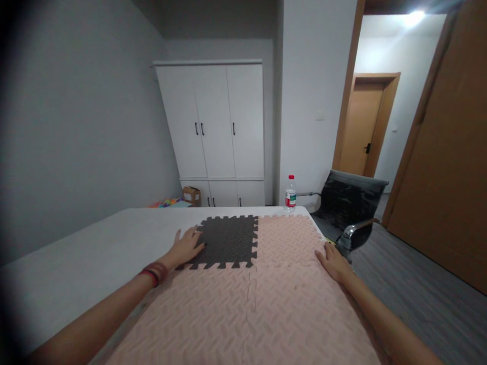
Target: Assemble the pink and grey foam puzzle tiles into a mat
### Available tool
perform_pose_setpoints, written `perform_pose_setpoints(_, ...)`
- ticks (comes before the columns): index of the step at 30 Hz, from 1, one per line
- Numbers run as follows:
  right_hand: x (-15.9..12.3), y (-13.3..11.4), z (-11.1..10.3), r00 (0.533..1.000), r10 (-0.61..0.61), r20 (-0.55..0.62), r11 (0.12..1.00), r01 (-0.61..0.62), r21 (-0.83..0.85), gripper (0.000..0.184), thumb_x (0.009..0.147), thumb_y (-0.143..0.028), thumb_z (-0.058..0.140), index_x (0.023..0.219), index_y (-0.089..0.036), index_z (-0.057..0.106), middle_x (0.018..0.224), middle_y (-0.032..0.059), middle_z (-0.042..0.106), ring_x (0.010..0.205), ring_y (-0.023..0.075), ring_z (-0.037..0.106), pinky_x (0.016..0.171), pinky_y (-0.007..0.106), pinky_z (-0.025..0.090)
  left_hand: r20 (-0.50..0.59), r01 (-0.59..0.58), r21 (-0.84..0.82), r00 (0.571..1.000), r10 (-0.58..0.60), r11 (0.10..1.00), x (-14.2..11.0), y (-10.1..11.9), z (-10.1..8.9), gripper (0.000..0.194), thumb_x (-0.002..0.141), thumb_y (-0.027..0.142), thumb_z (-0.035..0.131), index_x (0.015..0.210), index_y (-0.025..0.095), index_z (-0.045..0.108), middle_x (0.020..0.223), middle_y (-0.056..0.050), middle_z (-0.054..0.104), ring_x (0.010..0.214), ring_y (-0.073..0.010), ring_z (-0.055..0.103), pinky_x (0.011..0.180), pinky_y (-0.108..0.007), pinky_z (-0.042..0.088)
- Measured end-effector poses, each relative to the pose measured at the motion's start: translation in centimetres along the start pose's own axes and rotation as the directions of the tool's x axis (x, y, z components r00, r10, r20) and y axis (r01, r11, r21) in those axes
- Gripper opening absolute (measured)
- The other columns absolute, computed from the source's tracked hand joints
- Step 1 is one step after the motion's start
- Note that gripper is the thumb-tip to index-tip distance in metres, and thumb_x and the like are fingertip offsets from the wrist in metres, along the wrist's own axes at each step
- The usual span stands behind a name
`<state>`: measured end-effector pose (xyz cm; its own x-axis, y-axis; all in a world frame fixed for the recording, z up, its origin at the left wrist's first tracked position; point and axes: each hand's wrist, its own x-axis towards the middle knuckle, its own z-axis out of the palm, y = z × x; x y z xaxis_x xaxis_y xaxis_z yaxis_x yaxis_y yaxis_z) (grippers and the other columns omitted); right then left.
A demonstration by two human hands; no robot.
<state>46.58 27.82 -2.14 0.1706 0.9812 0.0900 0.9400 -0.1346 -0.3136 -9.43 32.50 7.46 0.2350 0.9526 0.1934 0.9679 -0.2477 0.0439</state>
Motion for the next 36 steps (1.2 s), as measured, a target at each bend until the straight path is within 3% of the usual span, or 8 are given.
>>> perform_pose_setpoints(2,0.1,0.1,0.0,1.000,0.005,-0.008,1.000,-0.005,0.005,0.076,0.086,-0.057,0.022,0.139,-0.002,0.027,0.145,0.0146,0.030,0.134,0.0213,0.024,0.110,0.034,0.016,-0.023,-0.115,0.005,0.993,0.115,0.993,4.1,3.4,-0.1,0.051,0.090,0.036,0.036,0.137,0.018,0.032,0.150,-0.012,0.019,0.138,-0.0268,0.013,0.110,-0.054,-0.002)
perform_pose_setpoints(6,0.0,-0.1,-0.2,1.000,0.015,-0.012,0.999,-0.015,0.038,0.076,0.086,-0.057,0.021,0.139,-0.004,0.027,0.145,0.0129,0.030,0.134,0.0205,0.025,0.110,0.033,0.019,0.013,-0.267,-0.035,0.964,0.267,0.963,11.8,11.1,2.2,0.048,0.088,0.040,0.049,0.132,0.022,0.039,0.142,-0.009,0.035,0.127,-0.0279,0.035,0.105,-0.055,0.025)
perform_pose_setpoints(10,-0.2,-0.5,-0.3,1.000,0.025,0.001,0.997,-0.025,0.074,0.080,0.085,-0.061,0.017,0.141,-0.004,0.023,0.146,0.0122,0.028,0.134,0.0201,0.024,0.110,0.034,0.018,0.044,-0.269,-0.059,0.961,0.272,0.961,15.0,15.7,6.0,0.040,0.087,0.036,0.053,0.122,0.019,0.048,0.130,-0.009,0.047,0.114,-0.0249,0.049,0.095,-0.050,0.041)
perform_pose_setpoints(14,-0.3,-0.6,-0.3,1.000,0.029,0.011,0.997,-0.029,0.072,0.083,0.084,-0.063,0.016,0.142,-0.005,0.021,0.147,0.0123,0.027,0.135,0.0204,0.023,0.111,0.034,0.018,0.065,-0.269,-0.063,0.960,0.273,0.961,15.8,15.9,7.9,0.039,0.087,0.036,0.053,0.121,0.019,0.049,0.128,-0.009,0.048,0.111,-0.0240,0.051,0.092,-0.049,0.043)
perform_pose_setpoints(21,-0.1,-0.7,-0.5,1.000,0.021,0.012,0.995,-0.022,0.096,0.081,0.084,-0.062,0.020,0.141,-0.005,0.021,0.146,0.0129,0.027,0.134,0.0200,0.024,0.111,0.033,0.018,0.068,-0.187,-0.042,0.979,0.190,0.981,17.8,16.2,8.8,0.042,0.086,0.036,0.054,0.124,0.019,0.046,0.132,-0.009,0.045,0.115,-0.0261,0.047,0.095,-0.052,0.039)
perform_pose_setpoints(26,-0.2,-0.8,-0.6,0.999,0.043,-0.001,0.992,-0.043,0.115,0.078,0.085,-0.061,0.018,0.141,-0.007,0.023,0.146,0.0120,0.029,0.133,0.0184,0.028,0.109,0.032,0.020,0.048,-0.162,-0.064,0.985,0.165,0.985,17.7,17.4,9.0,0.042,0.086,0.036,0.054,0.124,0.019,0.047,0.131,-0.009,0.045,0.115,-0.0260,0.047,0.095,-0.051,0.040)
perform_pose_setpoints(31,-0.6,-1.0,-1.0,0.999,0.047,0.015,0.996,-0.048,0.076,0.079,0.085,-0.061,0.014,0.141,-0.005,0.023,0.146,0.0131,0.029,0.133,0.0201,0.027,0.109,0.033,0.021,0.042,-0.270,-0.109,0.960,0.275,0.957,14.8,17.5,7.1,0.037,0.086,0.035,0.054,0.119,0.018,0.050,0.126,-0.009,0.050,0.110,-0.0238,0.051,0.091,-0.048,0.044)
perform_pose_setpoints(36,-0.8,-1.2,-1.1,1.000,0.026,-0.006,0.999,-0.025,0.039,0.078,0.086,-0.060,0.014,0.139,-0.003,0.025,0.144,0.0144,0.032,0.132,0.0217,0.030,0.108,0.035,0.023,0.069,-0.396,-0.150,0.910,0.409,0.906,8.5,15.8,6.2,0.044,0.089,0.039,0.049,0.128,0.020,0.043,0.138,-0.010,0.041,0.122,-0.0265,0.042,0.100,-0.052,0.034)
